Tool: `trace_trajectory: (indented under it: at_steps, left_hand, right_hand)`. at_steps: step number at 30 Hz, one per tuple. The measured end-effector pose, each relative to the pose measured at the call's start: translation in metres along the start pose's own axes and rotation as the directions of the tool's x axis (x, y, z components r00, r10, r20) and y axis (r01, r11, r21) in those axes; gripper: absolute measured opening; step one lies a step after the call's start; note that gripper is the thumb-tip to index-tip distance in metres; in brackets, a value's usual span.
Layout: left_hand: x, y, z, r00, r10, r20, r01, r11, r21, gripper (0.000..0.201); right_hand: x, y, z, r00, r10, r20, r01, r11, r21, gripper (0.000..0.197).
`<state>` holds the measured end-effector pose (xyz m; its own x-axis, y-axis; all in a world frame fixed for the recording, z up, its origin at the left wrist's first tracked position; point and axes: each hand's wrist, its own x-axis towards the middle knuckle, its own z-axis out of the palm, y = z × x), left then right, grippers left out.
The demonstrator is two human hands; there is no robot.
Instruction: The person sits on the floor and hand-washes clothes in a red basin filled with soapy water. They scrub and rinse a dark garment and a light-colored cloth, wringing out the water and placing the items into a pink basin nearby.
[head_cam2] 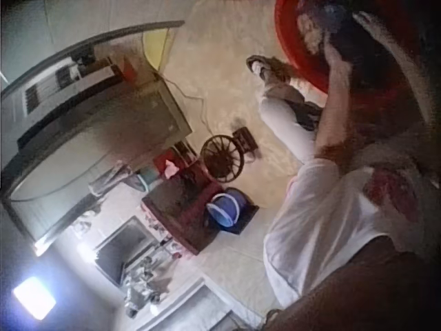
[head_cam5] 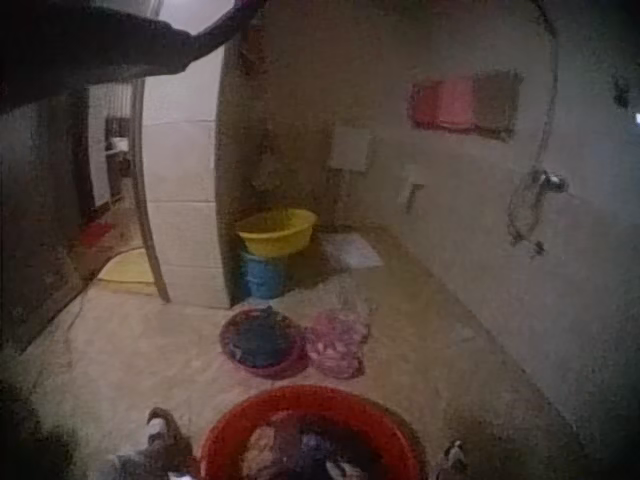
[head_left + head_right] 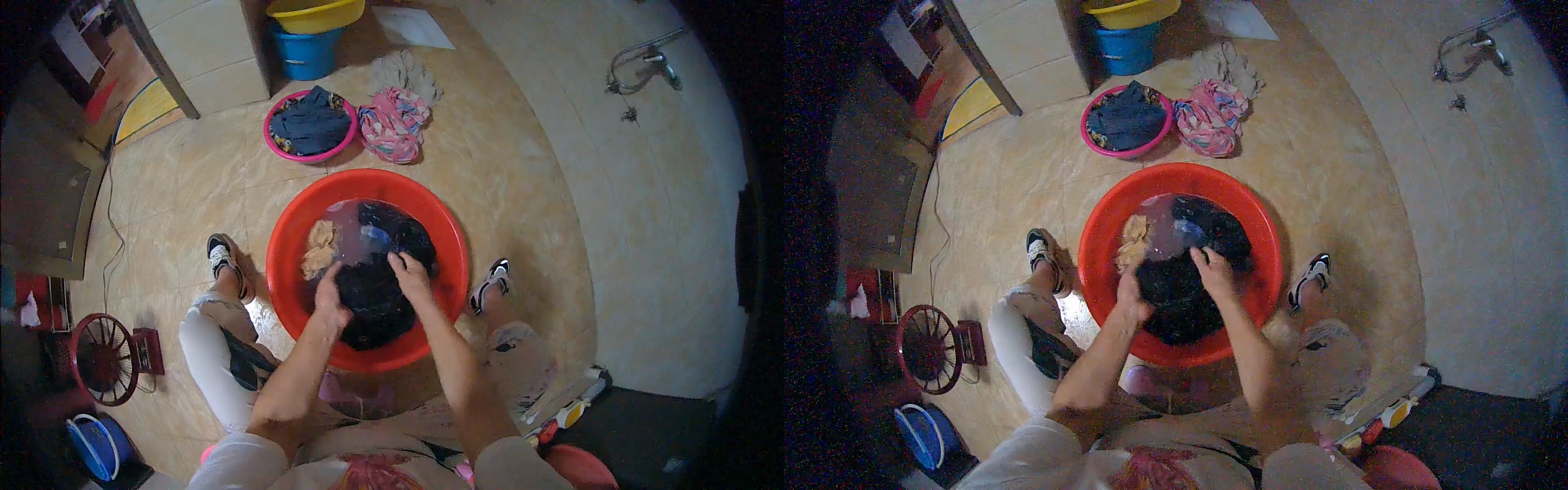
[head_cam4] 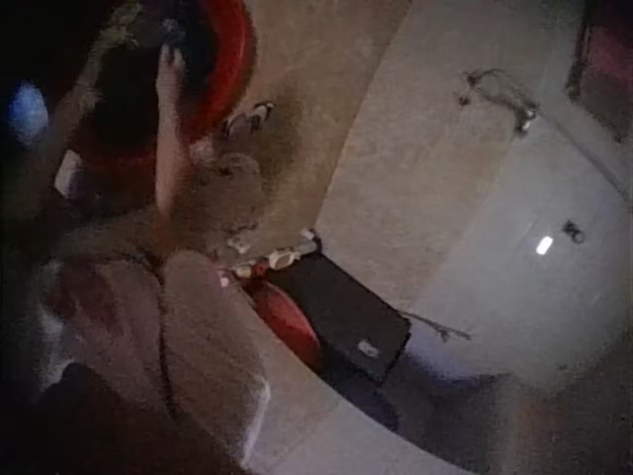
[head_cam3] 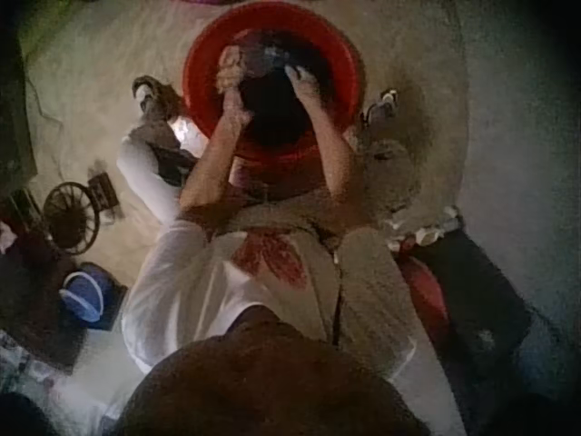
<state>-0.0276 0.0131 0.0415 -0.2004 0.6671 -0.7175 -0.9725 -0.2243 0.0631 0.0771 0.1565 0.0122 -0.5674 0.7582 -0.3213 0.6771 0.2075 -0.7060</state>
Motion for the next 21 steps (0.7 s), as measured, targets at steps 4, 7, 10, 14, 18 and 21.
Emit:
trace_trajectory:
  at_steps: [4, 7, 10, 14, 18, 21]
  left_hand:
    - [0.023, 0.021, -0.063, 0.987, 0.139, 0.077, -0.137, 0.990, -0.022, 0.051]
    - [0.006, 0.007, -0.055, 0.997, 0.070, -0.022, -0.068, 0.992, 0.111, 0.056]
    - [0.009, 0.006, -0.065, 0.960, 0.001, 0.279, 0.022, 0.996, -0.081, 0.063]
    - [-0.023, 0.000, -0.008, 0.920, 0.095, 0.381, -0.057, 0.992, -0.111, 0.048]
    - [0.046, 0.024, -0.082, 0.782, 0.001, 0.623, 0.061, 0.995, -0.078, 0.040]
    - [0.027, -0.012, -0.043, 0.976, 0.175, 0.130, -0.193, 0.971, 0.142, 0.041]
  right_hand:
    - [-0.008, -0.042, -0.024, 0.883, -0.414, 0.221, 0.310, 0.868, 0.387, 0.021]
    - [-0.038, -0.080, -0.023, 0.905, -0.415, 0.087, 0.335, 0.826, 0.452, 0.023]
    - [-0.075, -0.091, 0.009, 0.865, -0.497, 0.070, 0.405, 0.774, 0.487, 0.025]
    - [-0.134, -0.080, 0.027, 0.712, -0.700, 0.059, 0.635, 0.678, 0.369, 0.028]
    - [-0.153, -0.099, 0.039, 0.696, -0.717, 0.039, 0.703, 0.691, 0.171, 0.023]
    - [-0.089, -0.075, 0.053, 0.882, -0.467, 0.056, 0.470, 0.869, -0.156, 0.019]
